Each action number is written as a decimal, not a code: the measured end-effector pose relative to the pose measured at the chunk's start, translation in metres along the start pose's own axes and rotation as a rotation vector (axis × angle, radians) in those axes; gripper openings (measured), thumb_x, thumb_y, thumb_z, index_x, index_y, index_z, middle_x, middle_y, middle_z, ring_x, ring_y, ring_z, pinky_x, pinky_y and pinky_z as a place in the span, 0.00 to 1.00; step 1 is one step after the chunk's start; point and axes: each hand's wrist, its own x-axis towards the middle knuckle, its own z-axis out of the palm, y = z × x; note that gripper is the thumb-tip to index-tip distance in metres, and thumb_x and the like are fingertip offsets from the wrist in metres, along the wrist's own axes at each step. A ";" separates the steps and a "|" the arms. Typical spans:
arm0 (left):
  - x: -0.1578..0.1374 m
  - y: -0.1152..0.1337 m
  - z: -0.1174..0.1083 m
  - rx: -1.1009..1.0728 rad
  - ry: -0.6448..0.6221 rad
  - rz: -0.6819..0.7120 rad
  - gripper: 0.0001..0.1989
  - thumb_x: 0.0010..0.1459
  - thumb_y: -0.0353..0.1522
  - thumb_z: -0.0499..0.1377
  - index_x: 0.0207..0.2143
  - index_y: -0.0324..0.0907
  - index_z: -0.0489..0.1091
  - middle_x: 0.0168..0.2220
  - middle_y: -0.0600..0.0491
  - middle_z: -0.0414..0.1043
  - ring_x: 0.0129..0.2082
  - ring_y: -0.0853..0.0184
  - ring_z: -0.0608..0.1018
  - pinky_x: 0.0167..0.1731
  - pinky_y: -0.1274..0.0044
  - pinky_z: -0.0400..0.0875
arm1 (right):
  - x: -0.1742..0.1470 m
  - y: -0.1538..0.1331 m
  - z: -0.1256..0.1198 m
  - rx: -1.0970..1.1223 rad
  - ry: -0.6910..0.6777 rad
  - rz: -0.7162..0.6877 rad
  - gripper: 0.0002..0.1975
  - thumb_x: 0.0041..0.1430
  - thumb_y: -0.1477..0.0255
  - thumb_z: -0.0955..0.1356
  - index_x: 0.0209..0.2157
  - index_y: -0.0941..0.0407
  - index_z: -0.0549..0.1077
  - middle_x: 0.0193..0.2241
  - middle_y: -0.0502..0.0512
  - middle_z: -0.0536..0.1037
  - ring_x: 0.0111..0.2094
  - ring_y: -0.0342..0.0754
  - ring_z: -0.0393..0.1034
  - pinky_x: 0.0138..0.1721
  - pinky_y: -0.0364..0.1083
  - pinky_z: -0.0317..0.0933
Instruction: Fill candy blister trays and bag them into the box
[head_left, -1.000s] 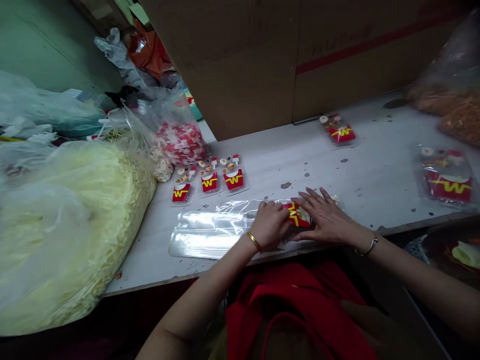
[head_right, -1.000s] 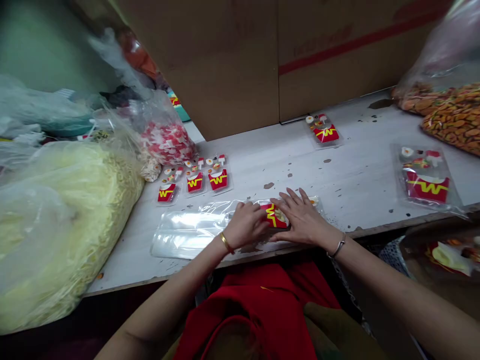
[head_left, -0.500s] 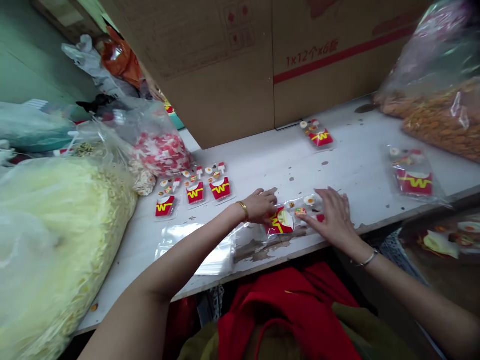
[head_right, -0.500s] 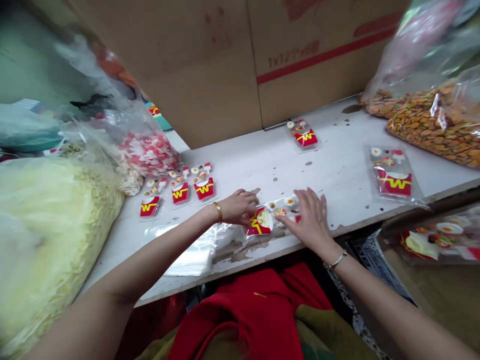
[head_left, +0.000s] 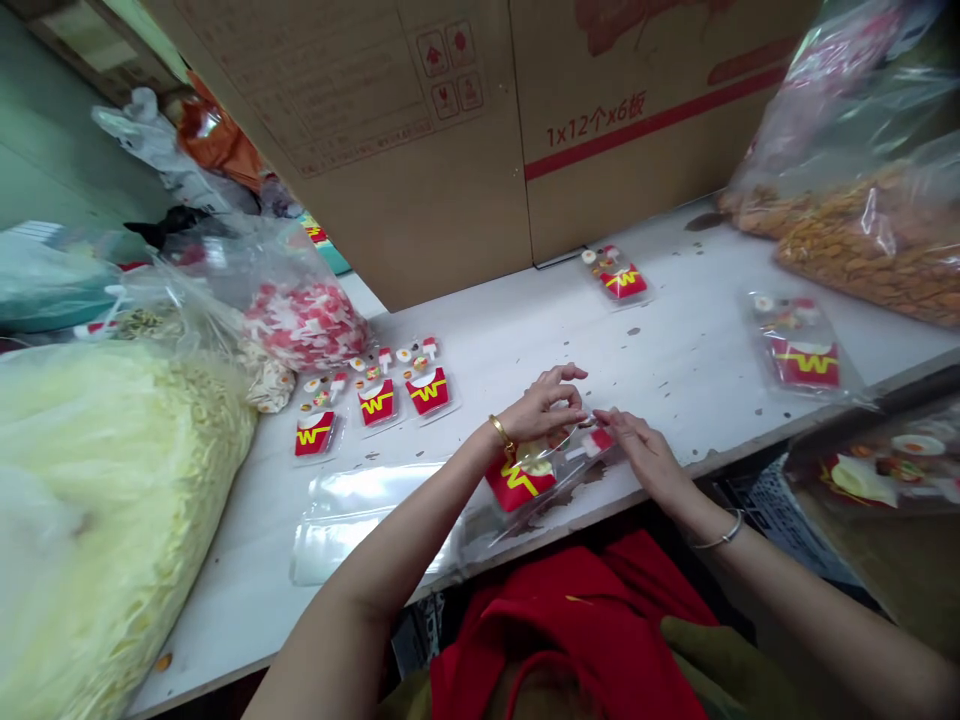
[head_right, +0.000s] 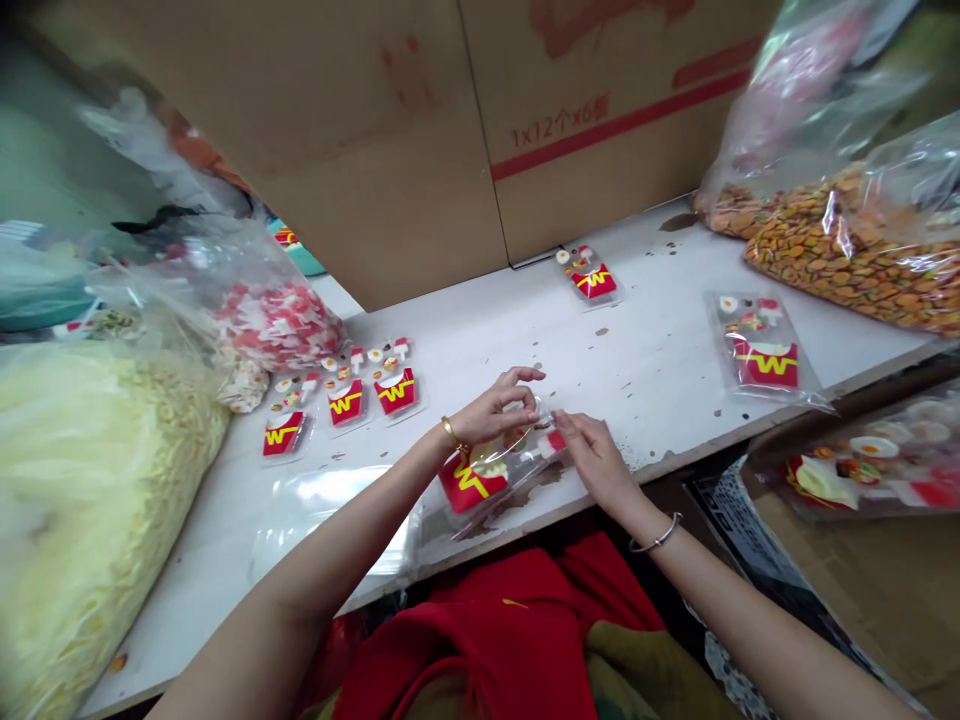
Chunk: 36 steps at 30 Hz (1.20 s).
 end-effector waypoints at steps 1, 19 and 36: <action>0.004 -0.001 0.001 -0.015 0.008 -0.009 0.08 0.59 0.36 0.58 0.30 0.41 0.69 0.57 0.48 0.61 0.59 0.62 0.63 0.57 0.67 0.58 | 0.000 -0.003 0.002 0.021 -0.028 -0.010 0.22 0.65 0.55 0.58 0.40 0.54 0.76 0.42 0.56 0.77 0.47 0.54 0.68 0.50 0.52 0.60; 0.160 -0.042 0.048 -0.083 0.528 -0.453 0.12 0.62 0.40 0.51 0.29 0.42 0.63 0.23 0.57 0.66 0.25 0.70 0.70 0.29 0.78 0.64 | 0.032 0.017 -0.047 -0.800 0.119 -0.272 0.31 0.62 0.55 0.61 0.63 0.53 0.54 0.63 0.62 0.57 0.65 0.59 0.44 0.62 0.65 0.39; 0.113 -0.057 -0.007 0.782 -0.025 0.061 0.08 0.62 0.34 0.51 0.39 0.45 0.69 0.41 0.49 0.69 0.45 0.63 0.68 0.55 0.66 0.56 | 0.068 0.075 -0.134 -1.042 0.256 -0.225 0.33 0.63 0.56 0.59 0.65 0.55 0.52 0.65 0.65 0.50 0.66 0.66 0.37 0.59 0.72 0.40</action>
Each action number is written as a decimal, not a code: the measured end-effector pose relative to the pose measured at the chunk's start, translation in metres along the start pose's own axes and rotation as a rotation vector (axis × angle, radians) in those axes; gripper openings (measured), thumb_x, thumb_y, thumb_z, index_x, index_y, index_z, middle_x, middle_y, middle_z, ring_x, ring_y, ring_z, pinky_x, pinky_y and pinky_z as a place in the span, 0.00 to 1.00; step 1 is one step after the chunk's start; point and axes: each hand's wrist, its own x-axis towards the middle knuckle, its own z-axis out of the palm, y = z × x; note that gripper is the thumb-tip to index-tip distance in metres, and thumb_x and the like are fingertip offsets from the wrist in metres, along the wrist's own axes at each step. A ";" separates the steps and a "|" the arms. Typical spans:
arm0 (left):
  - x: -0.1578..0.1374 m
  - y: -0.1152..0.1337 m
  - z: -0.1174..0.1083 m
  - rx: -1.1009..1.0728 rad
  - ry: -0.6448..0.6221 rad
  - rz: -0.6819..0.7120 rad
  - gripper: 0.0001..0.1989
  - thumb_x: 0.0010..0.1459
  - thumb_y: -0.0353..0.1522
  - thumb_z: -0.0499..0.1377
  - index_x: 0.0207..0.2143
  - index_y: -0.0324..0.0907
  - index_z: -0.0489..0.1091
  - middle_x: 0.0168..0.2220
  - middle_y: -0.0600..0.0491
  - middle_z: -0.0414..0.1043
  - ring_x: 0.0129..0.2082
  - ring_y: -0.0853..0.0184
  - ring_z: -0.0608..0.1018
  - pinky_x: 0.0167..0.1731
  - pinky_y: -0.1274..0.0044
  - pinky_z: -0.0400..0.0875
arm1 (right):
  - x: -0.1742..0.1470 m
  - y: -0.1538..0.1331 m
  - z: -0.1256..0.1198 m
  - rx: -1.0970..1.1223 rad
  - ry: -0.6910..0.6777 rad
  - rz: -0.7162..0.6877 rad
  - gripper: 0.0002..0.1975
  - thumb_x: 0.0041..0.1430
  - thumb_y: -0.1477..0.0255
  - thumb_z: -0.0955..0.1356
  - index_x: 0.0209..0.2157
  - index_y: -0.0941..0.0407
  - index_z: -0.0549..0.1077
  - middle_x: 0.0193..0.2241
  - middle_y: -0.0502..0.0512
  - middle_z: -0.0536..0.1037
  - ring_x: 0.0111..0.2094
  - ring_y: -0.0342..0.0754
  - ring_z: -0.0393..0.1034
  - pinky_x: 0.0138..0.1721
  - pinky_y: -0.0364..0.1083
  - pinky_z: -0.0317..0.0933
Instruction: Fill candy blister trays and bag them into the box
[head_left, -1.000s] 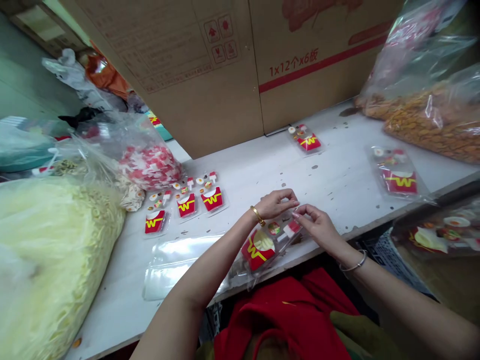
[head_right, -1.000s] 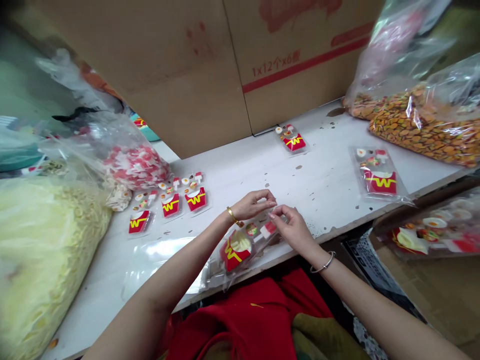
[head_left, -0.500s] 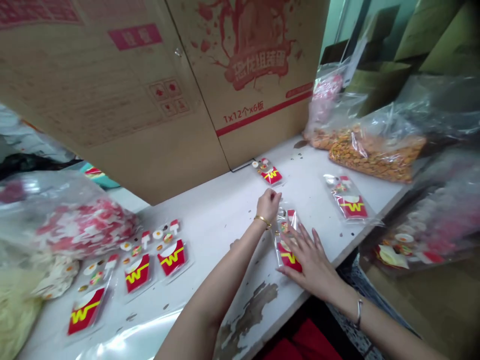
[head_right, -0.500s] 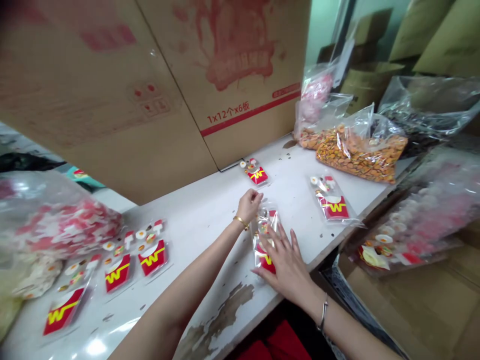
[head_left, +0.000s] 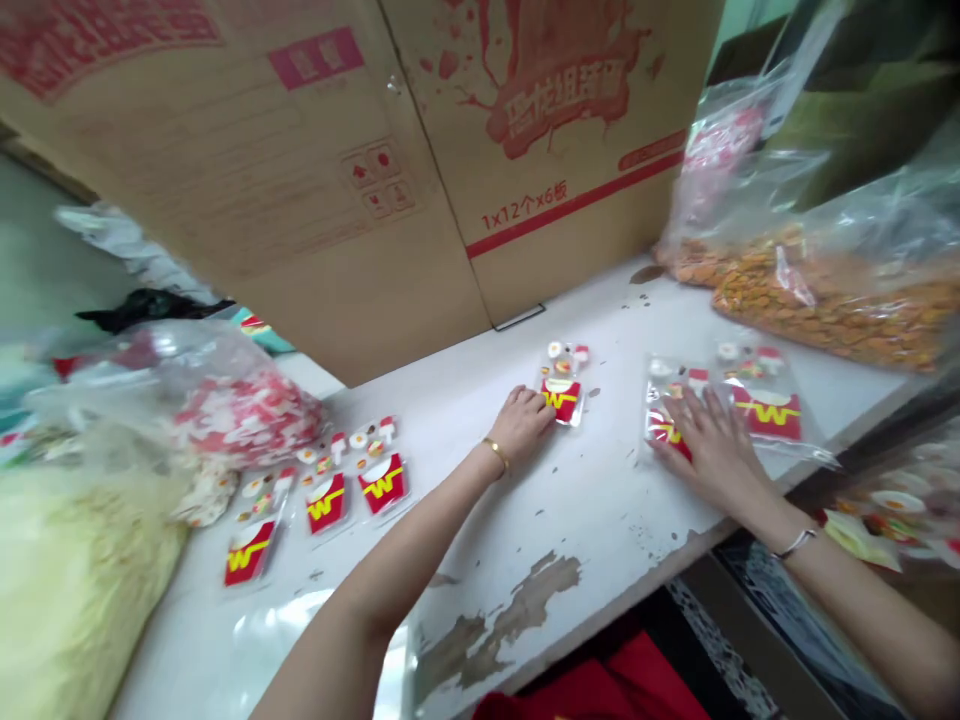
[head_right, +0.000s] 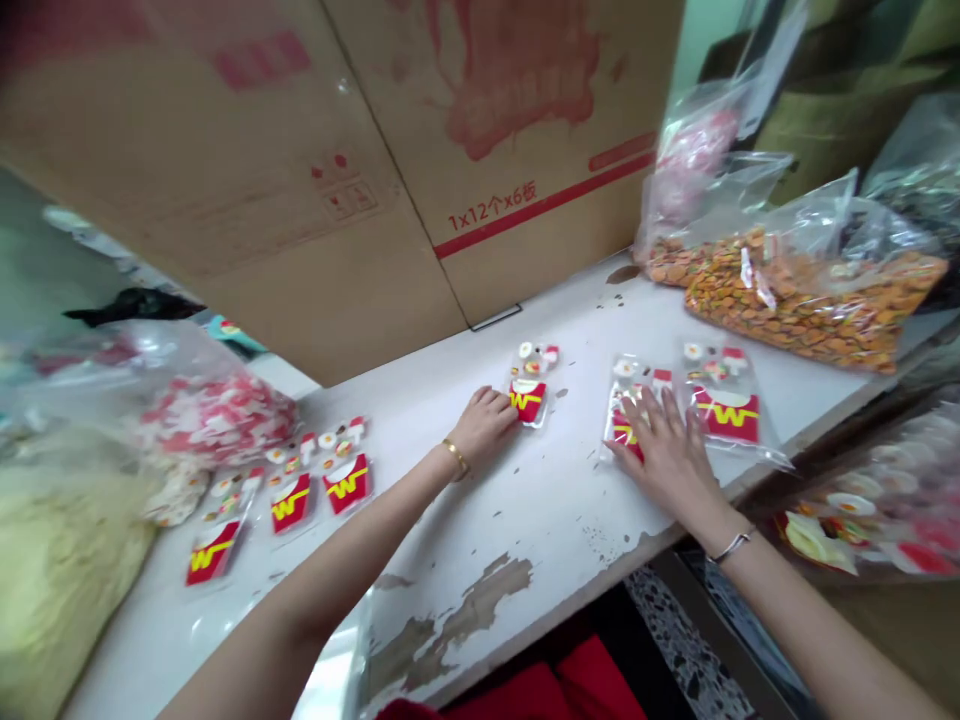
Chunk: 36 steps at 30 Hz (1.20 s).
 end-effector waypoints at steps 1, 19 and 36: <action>-0.024 0.006 -0.006 -0.029 -0.023 0.044 0.09 0.63 0.34 0.50 0.39 0.45 0.70 0.41 0.49 0.69 0.44 0.63 0.68 0.53 0.68 0.59 | 0.002 -0.011 -0.005 0.035 -0.008 -0.078 0.35 0.62 0.55 0.61 0.66 0.56 0.49 0.66 0.64 0.48 0.67 0.65 0.35 0.60 0.70 0.39; -0.341 0.090 -0.035 -0.263 0.125 -1.038 0.11 0.60 0.41 0.56 0.37 0.43 0.67 0.37 0.52 0.70 0.40 0.64 0.71 0.41 0.70 0.61 | 0.000 -0.207 0.009 0.300 -0.499 -1.048 0.49 0.45 0.44 0.68 0.63 0.57 0.57 0.53 0.67 0.66 0.53 0.65 0.59 0.55 0.62 0.51; -0.337 0.085 -0.023 -0.761 0.298 -0.946 0.13 0.62 0.40 0.52 0.30 0.40 0.66 0.27 0.56 0.67 0.29 0.70 0.67 0.32 0.77 0.60 | -0.037 -0.248 -0.027 0.342 -0.544 -1.069 0.47 0.50 0.50 0.67 0.66 0.55 0.48 0.48 0.64 0.69 0.46 0.60 0.63 0.47 0.56 0.55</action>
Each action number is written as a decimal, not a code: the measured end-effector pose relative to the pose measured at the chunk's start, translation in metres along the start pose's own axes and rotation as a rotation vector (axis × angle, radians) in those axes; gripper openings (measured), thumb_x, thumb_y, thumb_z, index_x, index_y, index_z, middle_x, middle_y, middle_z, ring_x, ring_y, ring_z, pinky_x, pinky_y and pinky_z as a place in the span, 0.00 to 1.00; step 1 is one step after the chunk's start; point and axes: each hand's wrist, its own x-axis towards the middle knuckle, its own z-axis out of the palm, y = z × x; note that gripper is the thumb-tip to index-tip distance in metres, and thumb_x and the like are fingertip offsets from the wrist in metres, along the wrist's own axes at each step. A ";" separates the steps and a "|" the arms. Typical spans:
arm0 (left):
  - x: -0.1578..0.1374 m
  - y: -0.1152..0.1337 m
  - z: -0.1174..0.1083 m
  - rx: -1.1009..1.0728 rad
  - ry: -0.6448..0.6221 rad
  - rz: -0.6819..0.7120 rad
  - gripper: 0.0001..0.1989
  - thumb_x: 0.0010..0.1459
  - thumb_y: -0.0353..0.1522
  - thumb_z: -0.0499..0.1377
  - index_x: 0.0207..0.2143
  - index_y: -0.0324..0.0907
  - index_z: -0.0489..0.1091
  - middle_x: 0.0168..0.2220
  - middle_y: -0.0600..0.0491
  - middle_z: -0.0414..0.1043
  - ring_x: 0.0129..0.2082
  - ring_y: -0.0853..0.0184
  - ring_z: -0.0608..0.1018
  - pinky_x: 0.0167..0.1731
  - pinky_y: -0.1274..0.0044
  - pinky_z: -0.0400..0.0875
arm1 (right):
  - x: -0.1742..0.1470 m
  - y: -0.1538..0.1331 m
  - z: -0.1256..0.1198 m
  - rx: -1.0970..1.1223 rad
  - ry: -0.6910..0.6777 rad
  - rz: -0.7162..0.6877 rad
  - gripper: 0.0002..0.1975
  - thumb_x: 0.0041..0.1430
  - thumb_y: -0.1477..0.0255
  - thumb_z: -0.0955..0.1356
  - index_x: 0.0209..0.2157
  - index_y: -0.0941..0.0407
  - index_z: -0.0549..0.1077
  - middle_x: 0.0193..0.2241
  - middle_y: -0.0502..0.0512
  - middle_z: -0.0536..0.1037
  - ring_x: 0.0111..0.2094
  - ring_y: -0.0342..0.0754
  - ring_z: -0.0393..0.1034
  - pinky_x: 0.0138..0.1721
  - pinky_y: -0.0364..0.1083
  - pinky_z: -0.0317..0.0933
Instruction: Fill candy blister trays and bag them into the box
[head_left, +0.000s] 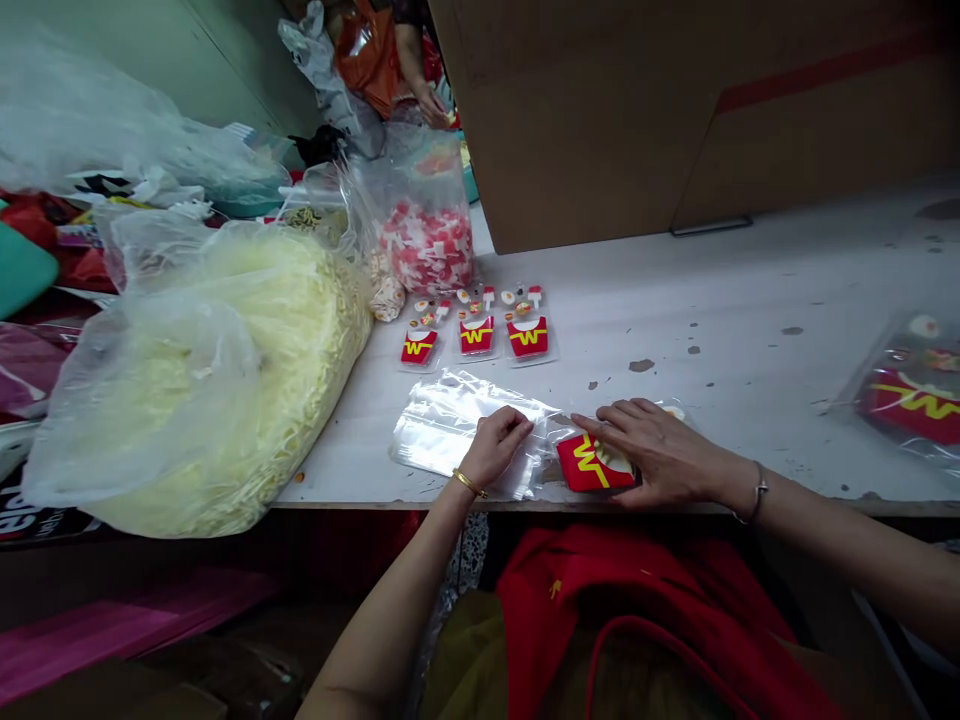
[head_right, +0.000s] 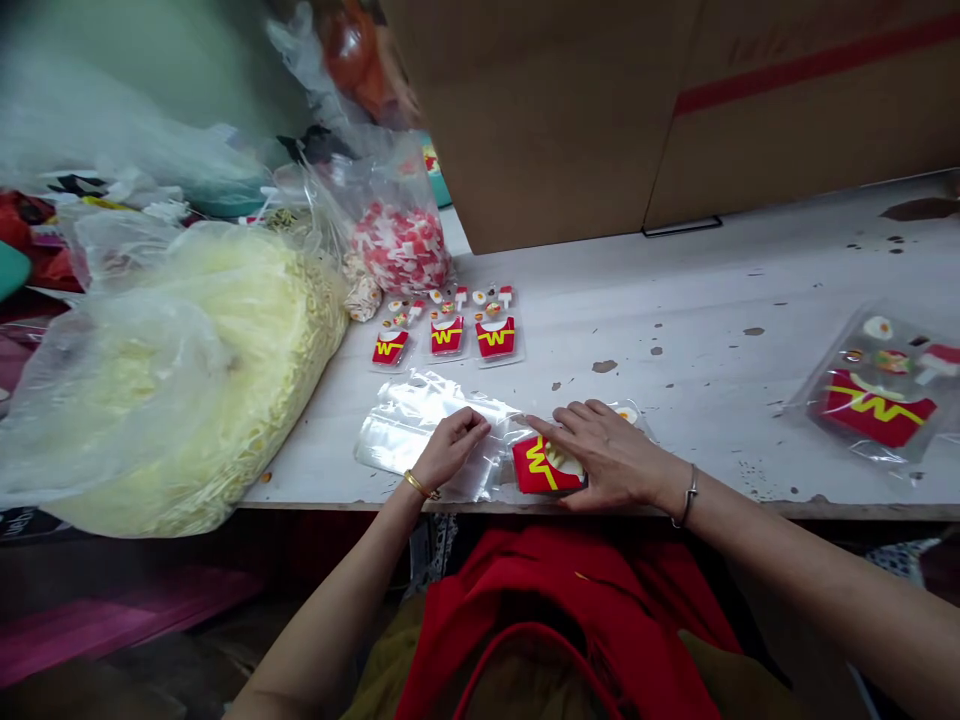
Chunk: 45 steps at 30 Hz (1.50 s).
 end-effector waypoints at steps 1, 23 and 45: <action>0.002 0.003 0.000 0.007 -0.016 0.018 0.13 0.62 0.39 0.52 0.29 0.40 0.66 0.27 0.56 0.67 0.29 0.70 0.68 0.33 0.77 0.60 | 0.000 -0.001 0.001 -0.004 -0.005 0.006 0.48 0.50 0.50 0.67 0.66 0.56 0.48 0.47 0.64 0.70 0.45 0.60 0.63 0.47 0.56 0.55; 0.018 0.012 -0.009 0.102 -0.107 0.270 0.14 0.61 0.42 0.54 0.33 0.41 0.68 0.33 0.52 0.69 0.34 0.67 0.70 0.37 0.74 0.65 | 0.024 -0.005 0.013 -0.073 -0.073 0.056 0.50 0.45 0.51 0.69 0.66 0.57 0.50 0.43 0.64 0.69 0.43 0.59 0.62 0.44 0.53 0.54; -0.024 0.024 0.019 0.714 0.035 0.057 0.11 0.60 0.31 0.50 0.24 0.41 0.65 0.27 0.48 0.72 0.33 0.60 0.71 0.37 0.67 0.54 | 0.023 -0.007 0.024 -0.110 0.020 0.299 0.45 0.50 0.47 0.64 0.64 0.53 0.52 0.44 0.66 0.69 0.44 0.62 0.62 0.39 0.53 0.54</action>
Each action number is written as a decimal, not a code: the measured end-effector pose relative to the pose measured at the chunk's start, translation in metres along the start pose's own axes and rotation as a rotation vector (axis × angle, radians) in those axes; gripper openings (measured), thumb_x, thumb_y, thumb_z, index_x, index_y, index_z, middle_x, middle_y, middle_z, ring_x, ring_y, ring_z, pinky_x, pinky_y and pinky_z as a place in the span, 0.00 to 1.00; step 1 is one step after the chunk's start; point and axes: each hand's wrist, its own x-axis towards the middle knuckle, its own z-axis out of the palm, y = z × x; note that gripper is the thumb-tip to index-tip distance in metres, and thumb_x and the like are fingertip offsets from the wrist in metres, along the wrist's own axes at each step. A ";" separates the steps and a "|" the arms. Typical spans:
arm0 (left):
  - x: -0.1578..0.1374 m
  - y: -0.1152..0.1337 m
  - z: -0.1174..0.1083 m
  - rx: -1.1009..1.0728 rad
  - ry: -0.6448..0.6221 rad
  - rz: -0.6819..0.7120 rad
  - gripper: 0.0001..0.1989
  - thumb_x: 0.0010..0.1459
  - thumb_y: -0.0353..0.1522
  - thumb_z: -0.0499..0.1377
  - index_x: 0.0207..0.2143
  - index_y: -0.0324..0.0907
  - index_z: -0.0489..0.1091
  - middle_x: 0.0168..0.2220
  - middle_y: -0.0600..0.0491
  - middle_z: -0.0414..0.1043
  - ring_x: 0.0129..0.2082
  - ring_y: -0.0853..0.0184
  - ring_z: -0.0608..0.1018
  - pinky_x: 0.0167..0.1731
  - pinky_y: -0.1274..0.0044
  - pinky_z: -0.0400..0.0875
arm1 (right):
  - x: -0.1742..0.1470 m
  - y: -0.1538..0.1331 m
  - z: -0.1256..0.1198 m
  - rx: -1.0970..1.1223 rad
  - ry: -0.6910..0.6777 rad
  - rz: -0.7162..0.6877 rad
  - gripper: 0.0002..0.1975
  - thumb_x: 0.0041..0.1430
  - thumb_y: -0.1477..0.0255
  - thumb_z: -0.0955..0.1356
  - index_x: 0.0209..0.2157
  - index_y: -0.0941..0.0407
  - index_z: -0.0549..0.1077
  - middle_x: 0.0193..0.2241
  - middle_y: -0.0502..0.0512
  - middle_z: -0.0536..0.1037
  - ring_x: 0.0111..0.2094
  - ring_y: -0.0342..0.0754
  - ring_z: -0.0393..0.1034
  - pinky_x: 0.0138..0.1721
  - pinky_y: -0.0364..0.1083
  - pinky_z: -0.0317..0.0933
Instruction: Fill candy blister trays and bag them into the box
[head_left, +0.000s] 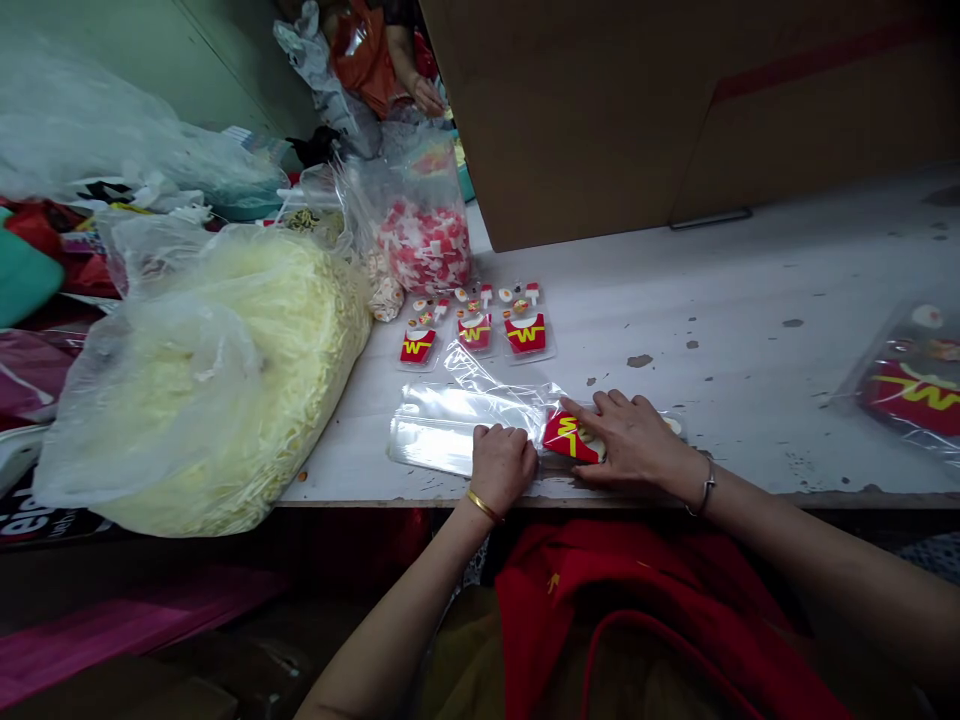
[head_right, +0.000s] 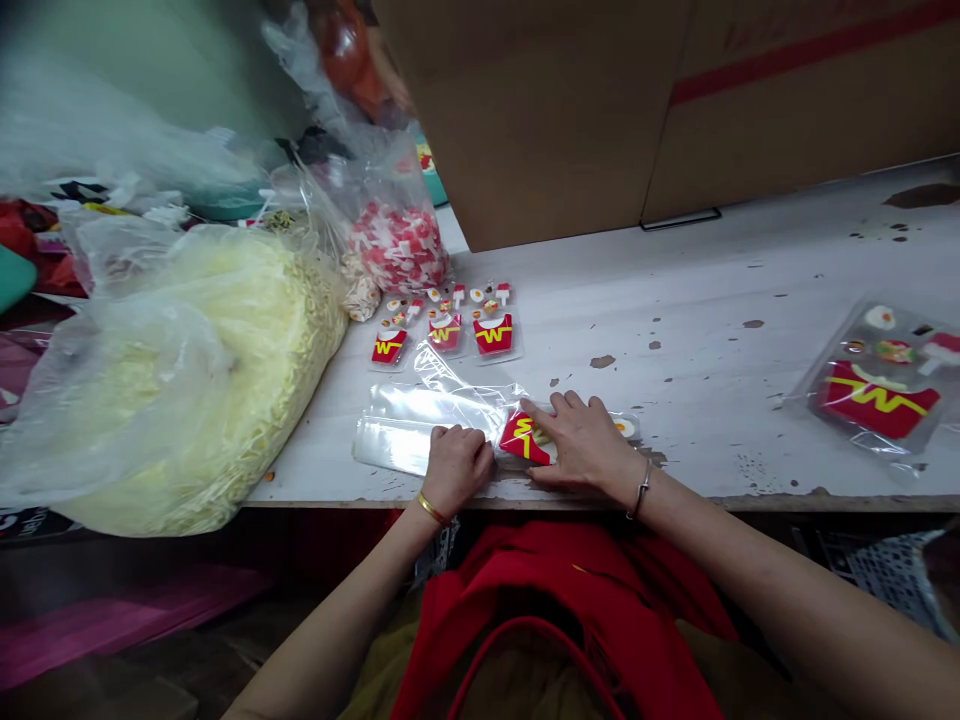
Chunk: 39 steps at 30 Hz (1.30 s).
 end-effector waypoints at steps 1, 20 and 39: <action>0.001 0.002 0.001 -0.032 -0.012 0.003 0.11 0.59 0.31 0.51 0.24 0.41 0.65 0.27 0.49 0.72 0.32 0.61 0.71 0.36 0.68 0.53 | 0.001 0.001 0.000 -0.011 -0.006 0.025 0.44 0.50 0.47 0.64 0.65 0.53 0.52 0.45 0.66 0.69 0.44 0.62 0.62 0.38 0.52 0.55; 0.070 0.028 -0.036 -0.135 -0.188 0.447 0.11 0.59 0.37 0.56 0.43 0.45 0.71 0.46 0.47 0.70 0.45 0.58 0.69 0.44 0.68 0.57 | -0.015 0.033 -0.001 0.055 0.115 -0.054 0.39 0.56 0.46 0.62 0.62 0.55 0.56 0.58 0.66 0.62 0.62 0.65 0.49 0.59 0.65 0.42; 0.151 0.014 -0.030 -0.435 -0.549 0.734 0.04 0.56 0.35 0.60 0.30 0.45 0.72 0.54 0.51 0.65 0.52 0.60 0.67 0.51 0.68 0.60 | -0.071 0.055 0.024 0.478 0.587 0.659 0.26 0.63 0.54 0.60 0.54 0.57 0.67 0.47 0.66 0.72 0.52 0.61 0.63 0.55 0.66 0.52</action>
